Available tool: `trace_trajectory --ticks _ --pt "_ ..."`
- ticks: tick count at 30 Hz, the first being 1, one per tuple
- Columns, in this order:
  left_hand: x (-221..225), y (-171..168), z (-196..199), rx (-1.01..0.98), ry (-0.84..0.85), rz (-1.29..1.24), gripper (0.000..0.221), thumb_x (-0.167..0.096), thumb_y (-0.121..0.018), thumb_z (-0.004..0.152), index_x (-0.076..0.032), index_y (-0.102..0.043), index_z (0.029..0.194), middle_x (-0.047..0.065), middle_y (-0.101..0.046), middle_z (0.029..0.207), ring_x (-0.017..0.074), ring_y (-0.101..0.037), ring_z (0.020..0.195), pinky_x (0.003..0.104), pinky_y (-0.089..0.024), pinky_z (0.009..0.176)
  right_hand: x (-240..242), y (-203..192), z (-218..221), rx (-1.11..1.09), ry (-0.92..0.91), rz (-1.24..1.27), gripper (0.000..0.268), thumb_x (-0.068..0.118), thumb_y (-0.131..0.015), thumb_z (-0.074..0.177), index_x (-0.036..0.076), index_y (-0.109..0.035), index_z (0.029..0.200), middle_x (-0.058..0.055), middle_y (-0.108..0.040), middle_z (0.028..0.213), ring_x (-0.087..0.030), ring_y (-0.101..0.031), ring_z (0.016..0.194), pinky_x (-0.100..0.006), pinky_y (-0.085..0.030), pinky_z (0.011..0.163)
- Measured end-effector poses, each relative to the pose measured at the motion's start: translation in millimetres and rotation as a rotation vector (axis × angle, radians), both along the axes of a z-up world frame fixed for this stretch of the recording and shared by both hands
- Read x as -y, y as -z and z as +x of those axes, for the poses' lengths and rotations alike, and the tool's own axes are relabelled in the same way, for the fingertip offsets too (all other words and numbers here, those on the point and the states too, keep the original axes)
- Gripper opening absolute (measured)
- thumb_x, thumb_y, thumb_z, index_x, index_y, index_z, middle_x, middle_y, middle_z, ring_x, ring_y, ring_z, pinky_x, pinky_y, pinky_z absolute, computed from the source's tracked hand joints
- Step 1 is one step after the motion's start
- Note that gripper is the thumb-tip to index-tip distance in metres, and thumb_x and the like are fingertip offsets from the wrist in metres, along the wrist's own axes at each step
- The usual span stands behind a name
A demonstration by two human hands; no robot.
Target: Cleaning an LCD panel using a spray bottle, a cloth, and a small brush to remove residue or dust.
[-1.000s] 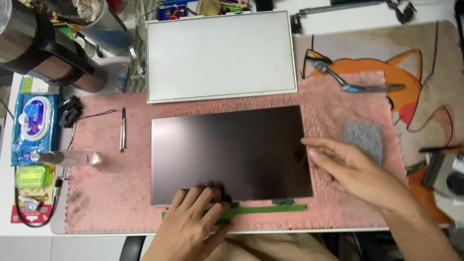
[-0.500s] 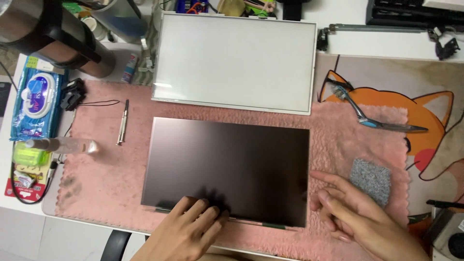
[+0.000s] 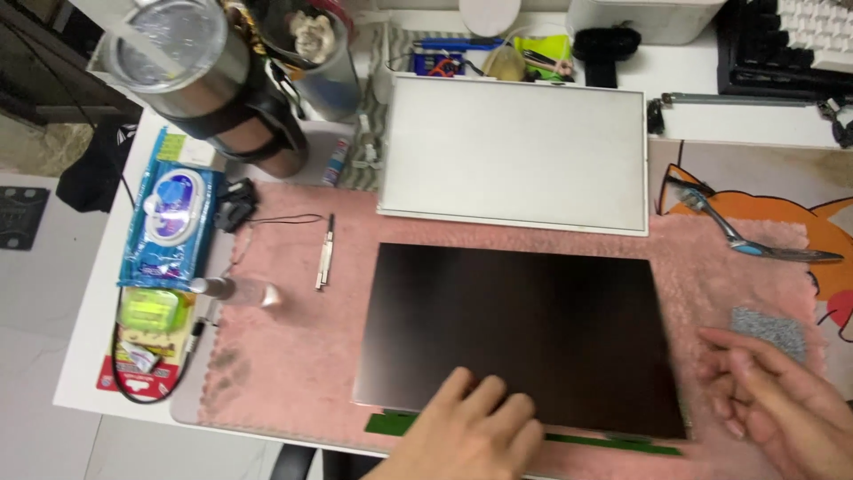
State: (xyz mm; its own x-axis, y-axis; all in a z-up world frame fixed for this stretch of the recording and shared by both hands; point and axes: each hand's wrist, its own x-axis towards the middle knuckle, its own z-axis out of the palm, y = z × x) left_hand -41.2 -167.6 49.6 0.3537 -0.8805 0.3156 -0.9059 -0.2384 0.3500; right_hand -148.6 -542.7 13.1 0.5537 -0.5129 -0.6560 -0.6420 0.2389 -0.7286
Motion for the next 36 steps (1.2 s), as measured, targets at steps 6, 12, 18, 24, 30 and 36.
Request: trace_trajectory --ticks 6,12,18,24,30,36 --pt "12.5 -44.6 11.9 -0.021 -0.024 -0.092 0.017 -0.011 -0.068 0.110 -0.009 -0.064 0.094 0.012 -0.064 0.085 0.0354 -0.060 0.077 0.051 -0.039 0.083 -7.0 41.3 -9.7 0.204 0.101 -0.191 0.053 0.041 -0.040 0.138 -0.001 -0.059 0.165 -0.020 -0.058 0.122 -0.030 -0.059 0.134 -0.043 -0.040 0.136" --pt "39.0 -52.2 38.6 0.166 -0.110 -0.346 0.026 0.005 -0.071 0.106 -0.010 -0.057 0.091 0.014 -0.060 0.081 0.0332 -0.050 0.074 0.050 -0.039 0.086 -246.6 -70.6 45.9 0.688 0.298 -0.905 0.065 -0.004 -0.034 0.127 -0.023 -0.040 0.189 -0.044 -0.059 0.169 -0.044 -0.064 0.144 -0.041 -0.051 0.114" --pt "45.6 -94.2 83.8 0.296 -0.124 -0.104 0.008 -0.010 -0.075 0.105 -0.014 -0.069 0.109 0.006 -0.082 0.084 0.0285 -0.077 0.070 0.055 -0.063 0.095 -84.6 115.3 15.0 0.628 0.195 0.384 0.021 0.024 -0.063 0.110 0.009 -0.070 0.123 -0.016 -0.078 0.121 -0.033 -0.067 0.103 -0.052 -0.047 0.084" --pt "52.5 -123.5 128.1 0.346 -0.084 -0.098 0.043 0.001 -0.071 0.087 -0.007 -0.068 0.128 0.003 -0.082 0.071 0.0321 -0.080 0.059 0.052 -0.063 0.064 -147.6 92.3 74.2 0.602 0.175 0.525 0.016 0.023 -0.057 0.118 0.012 -0.069 0.117 -0.015 -0.071 0.106 -0.028 -0.062 0.092 -0.044 -0.044 0.082" --pt "48.1 -206.0 149.0 -0.144 -0.071 -0.061 0.016 -0.022 -0.072 0.112 -0.011 -0.060 0.111 0.015 -0.081 0.085 0.0428 -0.076 0.072 0.060 -0.055 0.058 -205.2 -55.1 104.2 0.382 0.335 0.517 0.060 0.053 -0.038 0.110 0.012 -0.049 0.152 -0.030 -0.069 0.160 -0.047 -0.065 0.148 -0.059 -0.044 0.123" --pt "42.4 -185.5 160.1 -0.525 -0.279 -0.286 0.018 -0.029 -0.077 0.110 -0.016 -0.068 0.100 -0.002 -0.073 0.086 0.0133 -0.058 0.075 0.033 -0.044 0.070 -160.6 -53.4 81.1 0.684 0.511 0.238 0.041 0.026 -0.050 0.120 0.009 -0.066 0.153 -0.011 -0.074 0.153 -0.026 -0.068 0.141 -0.044 -0.051 0.126"
